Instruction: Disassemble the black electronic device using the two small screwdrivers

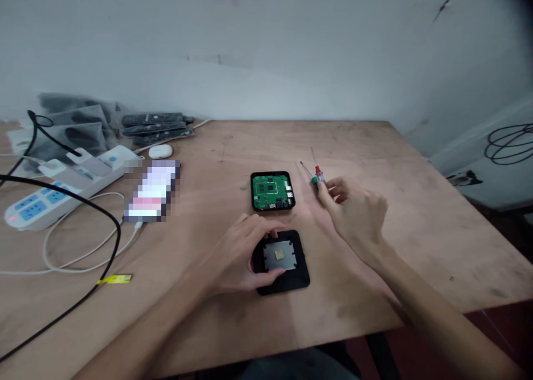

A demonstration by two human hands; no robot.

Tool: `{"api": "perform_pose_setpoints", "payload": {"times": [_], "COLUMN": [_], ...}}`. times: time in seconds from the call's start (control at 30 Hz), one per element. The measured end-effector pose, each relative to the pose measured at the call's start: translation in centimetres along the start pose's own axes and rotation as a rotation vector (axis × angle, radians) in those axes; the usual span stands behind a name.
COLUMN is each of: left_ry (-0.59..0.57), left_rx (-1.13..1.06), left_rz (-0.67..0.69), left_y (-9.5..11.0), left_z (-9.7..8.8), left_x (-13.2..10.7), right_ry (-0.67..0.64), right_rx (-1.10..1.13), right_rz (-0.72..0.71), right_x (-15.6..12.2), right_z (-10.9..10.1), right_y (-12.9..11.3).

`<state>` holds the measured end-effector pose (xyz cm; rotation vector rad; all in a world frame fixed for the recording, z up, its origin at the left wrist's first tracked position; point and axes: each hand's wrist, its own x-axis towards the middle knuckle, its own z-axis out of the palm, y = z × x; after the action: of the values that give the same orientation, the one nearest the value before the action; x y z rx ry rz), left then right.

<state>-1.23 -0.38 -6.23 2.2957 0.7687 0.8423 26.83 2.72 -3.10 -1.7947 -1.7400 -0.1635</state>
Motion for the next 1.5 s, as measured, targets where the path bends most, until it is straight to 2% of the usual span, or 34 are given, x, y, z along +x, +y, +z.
{"api": "perform_pose_setpoints", "payload": {"times": [0.17,0.33,0.43,0.57,0.67,0.77,0.83,1.0,1.27,1.5], "left_ry": [-0.079,-0.114,-0.093,-0.086,-0.098,-0.135,-0.161,-0.167,-0.154,-0.143], "left_rx": [0.017,0.068,0.084,0.097,0.093,0.088,0.106,0.135,0.109,0.067], "left_rz": [-0.006,0.02,0.035,0.028,0.038,0.062,0.069,0.087,0.079,0.066], "left_y": [0.0,0.3,0.1,-0.4,-0.6,-0.7,-0.8,-0.9,-1.1,-1.4], "left_z": [-0.3,-0.6,-0.4,-0.2,-0.4,-0.9,-1.1,-1.4,-1.2,-1.1], "left_x": [0.0,0.1,0.1,0.1,0.0,0.1,0.1,0.2,-0.2,-0.2], "right_ry": [-0.146,-0.225,-0.333,-0.503,-0.696,-0.894,-0.96,-0.924,-0.882,-0.787], "right_rx": [0.648,1.129,1.323,1.581,1.77,1.87,1.902,1.974,1.974,2.008], "right_rz": [0.146,0.301,0.367,0.377,0.425,0.473,0.452,0.323,0.267,0.265], "right_x": [1.1,1.7,1.8,1.3,0.5,-0.5,-1.1,-2.1,-2.3,-2.4], "right_z": [-1.9,-1.3,-0.7,-0.6,-0.7,-0.2,0.3,1.0,-0.1,0.2], "right_y": [-0.5,-0.5,-0.8,-2.0,-3.3,-4.3,-4.6,-4.4,-4.5,-4.1]}}
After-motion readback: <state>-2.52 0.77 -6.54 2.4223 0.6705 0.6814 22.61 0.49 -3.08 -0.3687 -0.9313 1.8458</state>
